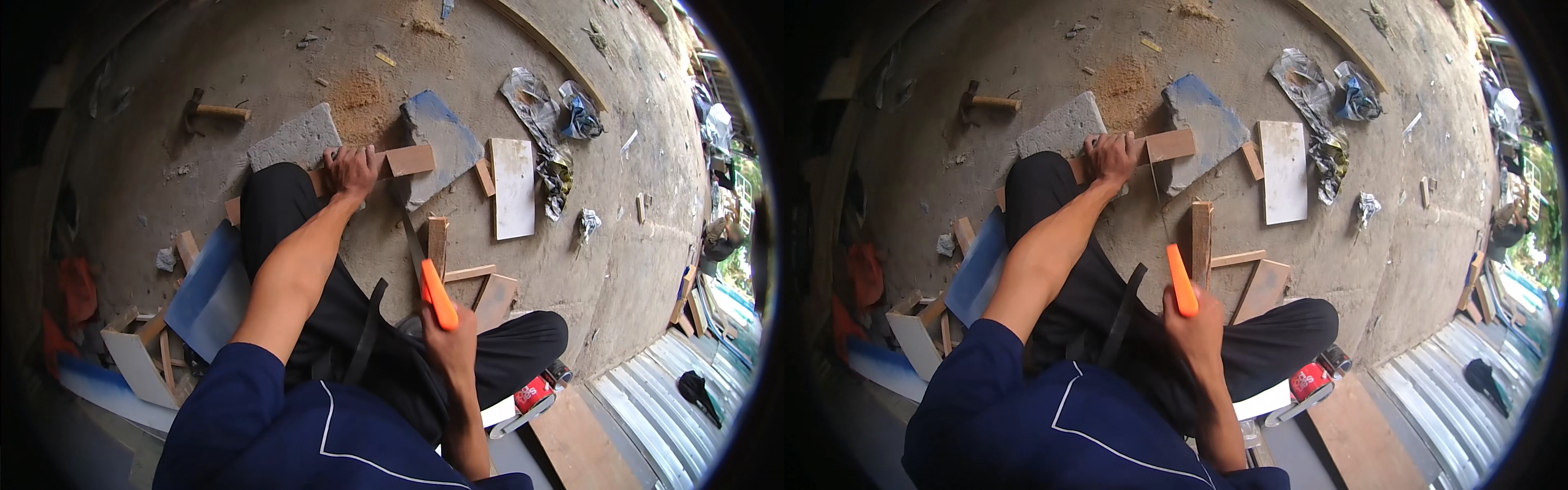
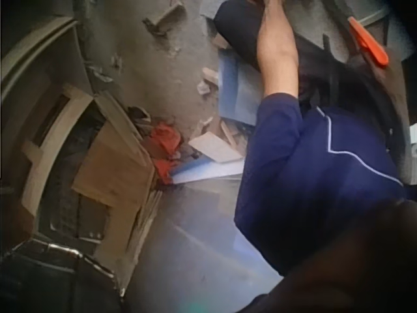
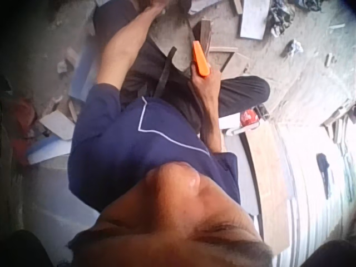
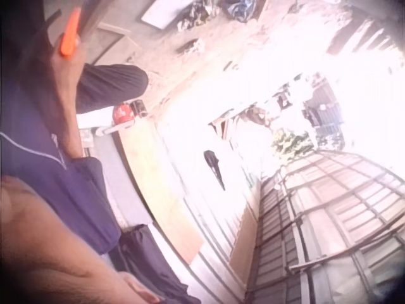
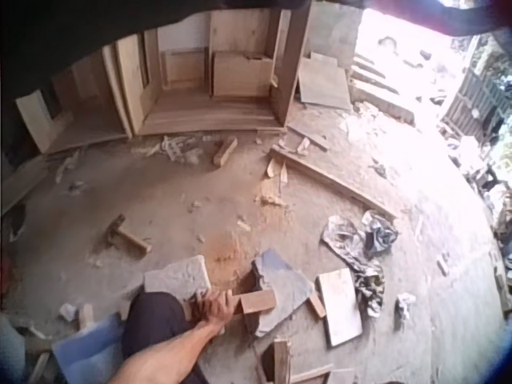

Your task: The person sits on the floor and uses a hand saw to cut a small piece of wood placed between two concrete blocks. After cutting, the person arranges the cut pieces and a larger plank on the floor.

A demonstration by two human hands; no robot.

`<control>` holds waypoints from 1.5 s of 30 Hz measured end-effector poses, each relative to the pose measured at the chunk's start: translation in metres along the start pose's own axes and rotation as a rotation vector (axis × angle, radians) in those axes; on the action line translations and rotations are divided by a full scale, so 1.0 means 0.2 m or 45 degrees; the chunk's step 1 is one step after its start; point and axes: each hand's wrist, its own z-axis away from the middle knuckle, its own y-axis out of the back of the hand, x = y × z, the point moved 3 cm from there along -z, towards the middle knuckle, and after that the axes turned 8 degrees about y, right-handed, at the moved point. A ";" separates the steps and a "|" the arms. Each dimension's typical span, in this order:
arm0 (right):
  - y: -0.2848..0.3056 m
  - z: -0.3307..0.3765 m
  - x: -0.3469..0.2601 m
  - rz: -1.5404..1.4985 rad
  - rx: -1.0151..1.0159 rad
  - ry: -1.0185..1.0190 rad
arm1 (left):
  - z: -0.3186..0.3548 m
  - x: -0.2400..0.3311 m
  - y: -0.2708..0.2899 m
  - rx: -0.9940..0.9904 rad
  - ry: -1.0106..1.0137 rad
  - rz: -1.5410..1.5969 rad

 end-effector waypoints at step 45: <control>0.17 0.10 0.12 0.038 0.066 0.113 | 0.01 -0.02 0.03 -0.043 0.051 -0.037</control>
